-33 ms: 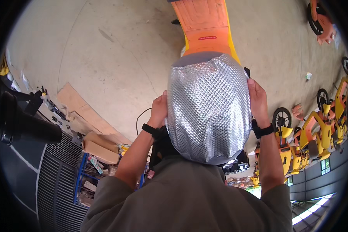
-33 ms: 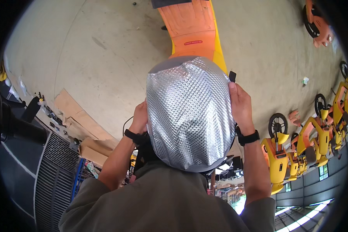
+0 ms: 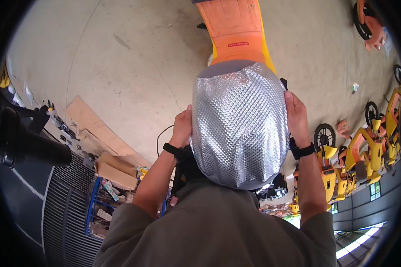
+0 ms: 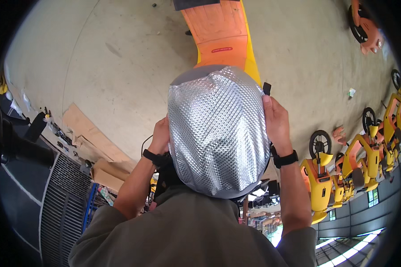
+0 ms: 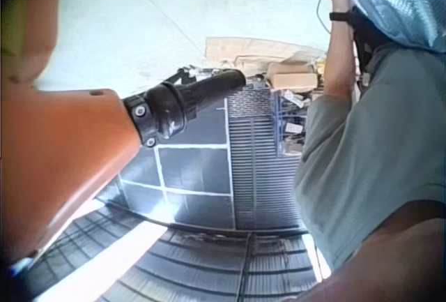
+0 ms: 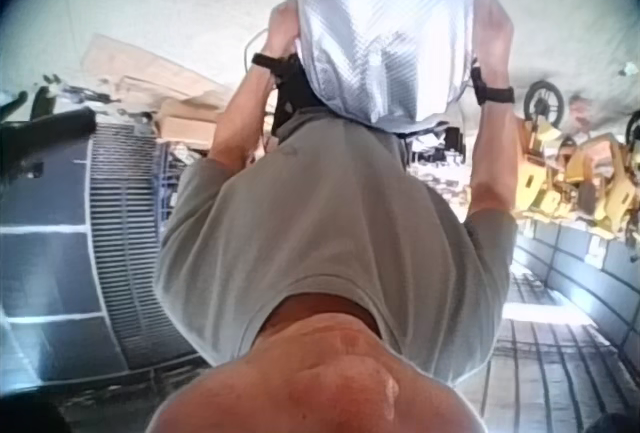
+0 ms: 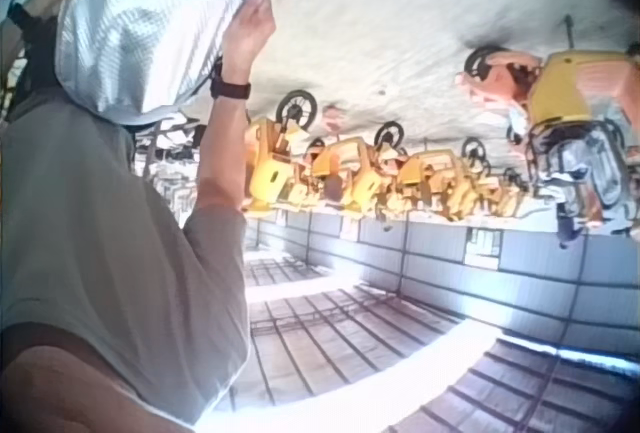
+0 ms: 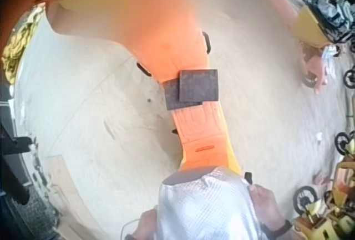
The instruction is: The person fits a silver heat-reflective cover onto a motorcycle seat by stretching it over the edges and then secures the seat assembly to the motorcycle frame by tightening bolts underneath the seat using their hands.
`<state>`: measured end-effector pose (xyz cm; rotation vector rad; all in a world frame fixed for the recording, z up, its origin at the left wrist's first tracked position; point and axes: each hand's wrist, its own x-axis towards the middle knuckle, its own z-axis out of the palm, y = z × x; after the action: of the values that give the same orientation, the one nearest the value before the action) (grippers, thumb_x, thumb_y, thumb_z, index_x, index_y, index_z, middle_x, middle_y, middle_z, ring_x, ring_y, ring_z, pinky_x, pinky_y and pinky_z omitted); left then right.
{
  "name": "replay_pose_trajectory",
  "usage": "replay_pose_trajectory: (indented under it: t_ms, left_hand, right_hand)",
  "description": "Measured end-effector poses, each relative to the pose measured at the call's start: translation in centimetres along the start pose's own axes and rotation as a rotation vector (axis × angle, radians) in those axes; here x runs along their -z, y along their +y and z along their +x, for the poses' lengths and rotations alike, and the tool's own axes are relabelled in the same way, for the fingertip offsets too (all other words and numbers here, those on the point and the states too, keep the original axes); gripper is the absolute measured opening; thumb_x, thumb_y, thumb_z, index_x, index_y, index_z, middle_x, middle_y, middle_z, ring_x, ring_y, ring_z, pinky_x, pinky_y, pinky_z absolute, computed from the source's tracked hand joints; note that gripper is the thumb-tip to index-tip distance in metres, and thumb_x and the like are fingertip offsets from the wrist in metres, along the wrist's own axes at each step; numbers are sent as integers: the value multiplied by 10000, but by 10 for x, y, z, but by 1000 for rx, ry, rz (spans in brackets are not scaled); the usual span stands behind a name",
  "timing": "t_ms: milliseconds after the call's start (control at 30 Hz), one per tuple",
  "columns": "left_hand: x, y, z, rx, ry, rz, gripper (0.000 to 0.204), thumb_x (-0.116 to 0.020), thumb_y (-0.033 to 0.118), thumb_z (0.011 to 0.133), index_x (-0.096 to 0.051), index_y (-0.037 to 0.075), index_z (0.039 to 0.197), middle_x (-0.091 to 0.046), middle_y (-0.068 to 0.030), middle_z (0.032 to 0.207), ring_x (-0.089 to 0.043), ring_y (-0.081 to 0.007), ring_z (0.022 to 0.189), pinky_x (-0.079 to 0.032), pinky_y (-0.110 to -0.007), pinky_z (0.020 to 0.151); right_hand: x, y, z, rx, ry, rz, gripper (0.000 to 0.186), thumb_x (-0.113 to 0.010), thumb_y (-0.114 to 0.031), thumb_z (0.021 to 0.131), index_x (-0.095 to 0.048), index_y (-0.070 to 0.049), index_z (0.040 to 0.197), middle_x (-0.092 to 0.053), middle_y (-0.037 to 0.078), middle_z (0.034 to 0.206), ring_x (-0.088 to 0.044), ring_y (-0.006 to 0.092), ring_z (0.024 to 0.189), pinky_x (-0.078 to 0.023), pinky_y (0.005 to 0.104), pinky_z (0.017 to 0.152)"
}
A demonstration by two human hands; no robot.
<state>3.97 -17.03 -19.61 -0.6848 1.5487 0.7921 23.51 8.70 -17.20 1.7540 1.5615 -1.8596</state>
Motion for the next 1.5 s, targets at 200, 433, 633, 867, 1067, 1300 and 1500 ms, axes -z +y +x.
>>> replay_pose_trajectory:
  t_ms: [200,433,633,867,1067,1300,1500]
  left_hand:
    - [0,7,5,-33,7,-26,443,-399,341,992,-612,-38,908,-630,-57,774,-552,-107,641,-463,-255,582]
    - [-12,19,26,-284,68,208,516,-376,382,996,-619,-49,851,-608,-27,739,-506,-75,705,-430,-253,648]
    - [-5,1,27,-293,-24,192,511,-339,360,1009,-609,-55,882,-606,-28,749,-509,-82,686,-442,-250,632]
    - [-10,-3,11,-327,58,215,513,-324,353,1012,-604,-60,892,-620,-55,756,-533,-98,687,-454,-262,638]
    - [4,-32,22,-399,152,407,545,-291,353,1014,-595,-78,875,-641,-112,764,-550,-146,693,-455,-313,665]
    - [-2,-26,15,-401,139,459,537,-271,334,1019,-590,-77,885,-643,-110,759,-568,-150,690,-463,-304,666]
    - [-6,-27,5,-301,30,361,480,-280,327,1021,-568,-58,1026,-640,-109,936,-569,-140,828,-456,-293,778]
  right_hand:
    - [7,9,-11,14,36,-49,380,-409,-281,1001,-551,30,834,-475,-6,668,-400,72,649,-375,249,582]
    - [8,61,-36,-31,76,-15,370,-416,-275,997,-518,21,799,-413,-19,644,-350,71,632,-341,242,553]
    - [4,52,-33,-50,138,-72,382,-430,-285,990,-470,12,753,-371,1,628,-338,82,616,-324,257,540]
    - [3,41,-19,-21,116,-138,378,-462,-291,973,-485,30,773,-390,57,611,-363,113,596,-349,286,546]
    - [5,36,10,-49,76,-112,407,-511,-329,950,-505,27,754,-423,58,600,-371,114,581,-361,278,543]
    - [2,32,3,-53,36,-63,389,-511,-325,952,-518,23,779,-415,40,608,-372,100,598,-364,271,551]
    - [2,51,-13,10,170,-185,342,-486,-281,968,-484,15,795,-431,76,619,-358,119,609,-379,278,567]
